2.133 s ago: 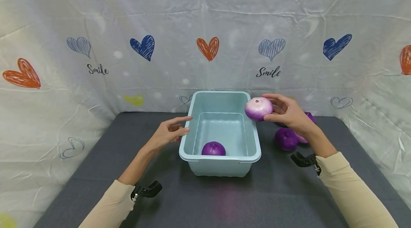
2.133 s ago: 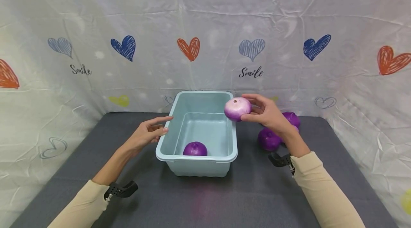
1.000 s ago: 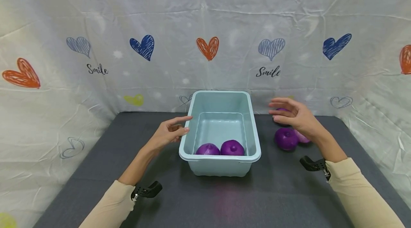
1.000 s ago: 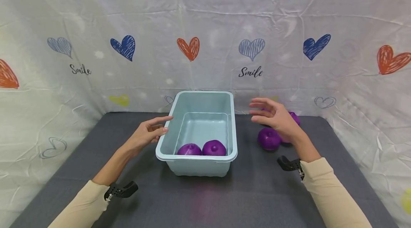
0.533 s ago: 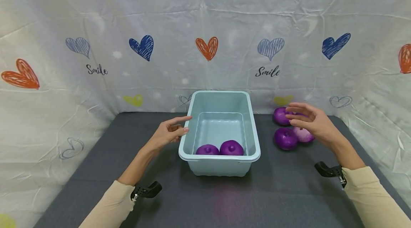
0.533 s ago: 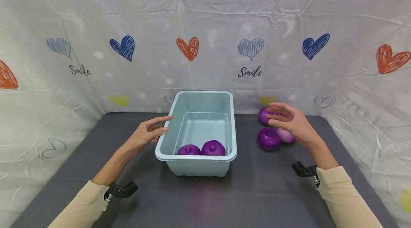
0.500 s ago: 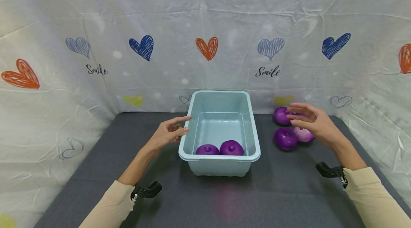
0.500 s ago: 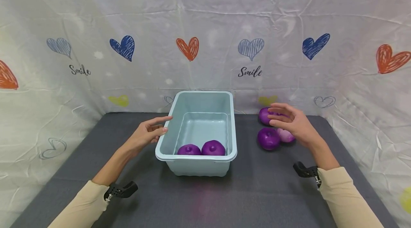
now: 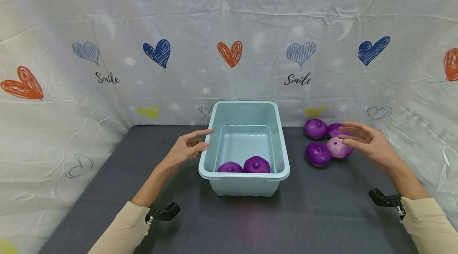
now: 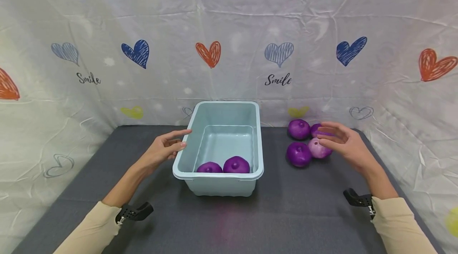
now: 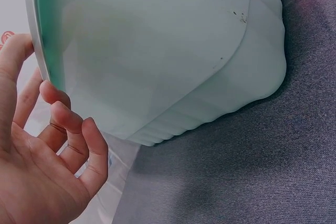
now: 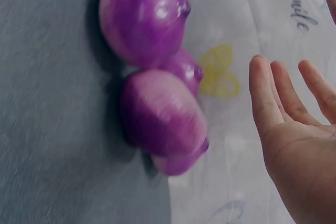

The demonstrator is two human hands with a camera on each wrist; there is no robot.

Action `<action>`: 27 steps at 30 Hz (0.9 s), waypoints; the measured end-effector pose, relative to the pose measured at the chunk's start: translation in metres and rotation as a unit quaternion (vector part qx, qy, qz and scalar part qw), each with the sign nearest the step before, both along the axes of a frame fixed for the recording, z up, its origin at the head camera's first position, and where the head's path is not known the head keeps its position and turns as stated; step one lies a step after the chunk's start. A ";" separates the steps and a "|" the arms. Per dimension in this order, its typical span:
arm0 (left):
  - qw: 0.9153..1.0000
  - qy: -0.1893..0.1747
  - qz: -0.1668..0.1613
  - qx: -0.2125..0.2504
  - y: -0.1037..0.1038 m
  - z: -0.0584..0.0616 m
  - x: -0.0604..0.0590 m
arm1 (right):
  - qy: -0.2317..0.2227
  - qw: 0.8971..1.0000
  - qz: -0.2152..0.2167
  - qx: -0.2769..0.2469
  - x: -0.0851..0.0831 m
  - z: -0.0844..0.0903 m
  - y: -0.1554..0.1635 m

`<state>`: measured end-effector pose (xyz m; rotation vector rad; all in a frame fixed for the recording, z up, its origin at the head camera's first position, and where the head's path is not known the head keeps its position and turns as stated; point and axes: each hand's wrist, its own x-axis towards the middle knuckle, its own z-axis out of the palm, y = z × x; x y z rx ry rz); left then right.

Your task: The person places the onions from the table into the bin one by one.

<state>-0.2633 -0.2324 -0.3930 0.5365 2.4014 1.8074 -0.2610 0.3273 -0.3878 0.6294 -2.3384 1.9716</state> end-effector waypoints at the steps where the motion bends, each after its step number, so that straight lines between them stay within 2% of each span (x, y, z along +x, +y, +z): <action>1: 1.000 -0.001 0.001 0.001 0.000 0.000 0.000 | -0.001 1.000 -0.002 -0.003 0.001 -0.001 0.003; 7: 1.000 -0.009 0.001 0.009 0.001 0.000 0.000 | 0.010 0.999 -0.037 0.002 0.006 -0.010 0.018; 14: 1.000 -0.012 0.002 0.010 0.000 -0.001 -0.001 | -0.006 0.991 -0.084 0.109 0.006 -0.027 0.032; 21: 1.000 -0.011 0.003 0.008 0.000 -0.001 0.000 | -0.044 0.986 -0.092 0.130 0.002 -0.038 0.030; 27: 1.000 -0.008 0.001 0.011 -0.001 -0.002 -0.001 | -0.050 0.985 -0.088 0.140 0.000 -0.042 0.026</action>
